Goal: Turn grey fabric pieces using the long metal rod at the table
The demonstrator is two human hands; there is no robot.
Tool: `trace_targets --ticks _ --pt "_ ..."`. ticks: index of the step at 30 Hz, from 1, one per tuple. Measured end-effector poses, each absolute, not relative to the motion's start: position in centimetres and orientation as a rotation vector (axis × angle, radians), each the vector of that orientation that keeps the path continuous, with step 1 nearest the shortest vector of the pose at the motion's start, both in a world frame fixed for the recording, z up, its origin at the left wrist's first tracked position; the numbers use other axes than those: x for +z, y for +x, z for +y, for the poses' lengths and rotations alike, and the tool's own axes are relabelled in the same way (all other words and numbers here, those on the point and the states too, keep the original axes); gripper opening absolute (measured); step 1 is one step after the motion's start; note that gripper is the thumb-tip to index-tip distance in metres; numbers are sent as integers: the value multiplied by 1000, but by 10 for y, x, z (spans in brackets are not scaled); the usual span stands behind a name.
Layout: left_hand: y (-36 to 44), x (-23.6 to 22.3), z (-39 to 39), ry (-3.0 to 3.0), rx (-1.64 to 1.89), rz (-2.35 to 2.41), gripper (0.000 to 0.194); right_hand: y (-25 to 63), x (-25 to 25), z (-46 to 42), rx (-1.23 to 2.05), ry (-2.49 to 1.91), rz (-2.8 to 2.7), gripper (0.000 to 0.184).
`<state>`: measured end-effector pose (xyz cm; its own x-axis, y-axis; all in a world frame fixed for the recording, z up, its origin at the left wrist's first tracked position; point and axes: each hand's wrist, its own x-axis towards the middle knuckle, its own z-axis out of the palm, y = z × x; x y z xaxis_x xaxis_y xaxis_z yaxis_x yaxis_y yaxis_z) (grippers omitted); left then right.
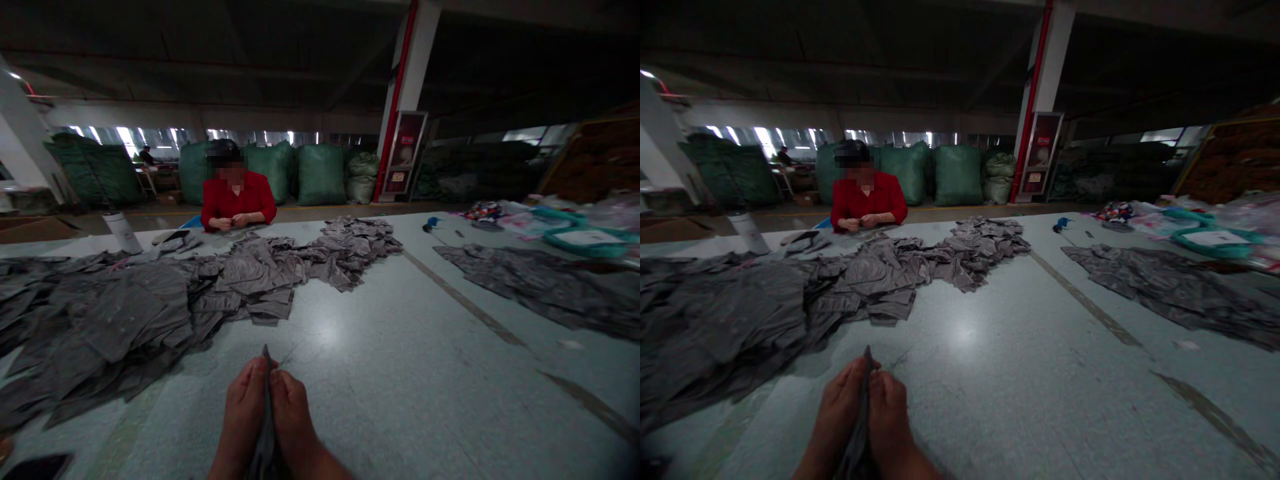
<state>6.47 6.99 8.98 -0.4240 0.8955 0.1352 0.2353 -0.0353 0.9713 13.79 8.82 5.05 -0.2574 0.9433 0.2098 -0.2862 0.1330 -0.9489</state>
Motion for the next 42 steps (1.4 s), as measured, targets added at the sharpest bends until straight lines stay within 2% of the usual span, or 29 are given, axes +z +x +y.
trace_targets --ticks 4,9,12,15,20,24,32,38,42 --pt "59 99 75 1240 1391 1617 36 142 50 90 1436 -728 -1337 43" --pt "47 122 92 1408 1258 1647 30 151 67 106 1171 -828 -1574 32" --pt "43 119 95 1380 1351 1643 30 154 83 119 1076 -831 -1683 27" --pt "45 104 87 1176 1491 1615 31 153 94 123 1037 -832 -1771 29" --pt "49 94 85 889 1620 1513 30 153 91 105 1129 -774 -1729 19" --pt "41 91 90 713 1643 1539 34 155 79 100 1226 -778 -1656 23" --pt "21 41 64 712 1510 1669 36 146 65 98 1328 -787 -1706 33" --pt "6 38 63 952 1313 1723 37 149 62 87 1337 -747 -1670 43" --pt "4 56 68 1074 1473 1988 45 147 59 85 1358 -742 -1570 45"
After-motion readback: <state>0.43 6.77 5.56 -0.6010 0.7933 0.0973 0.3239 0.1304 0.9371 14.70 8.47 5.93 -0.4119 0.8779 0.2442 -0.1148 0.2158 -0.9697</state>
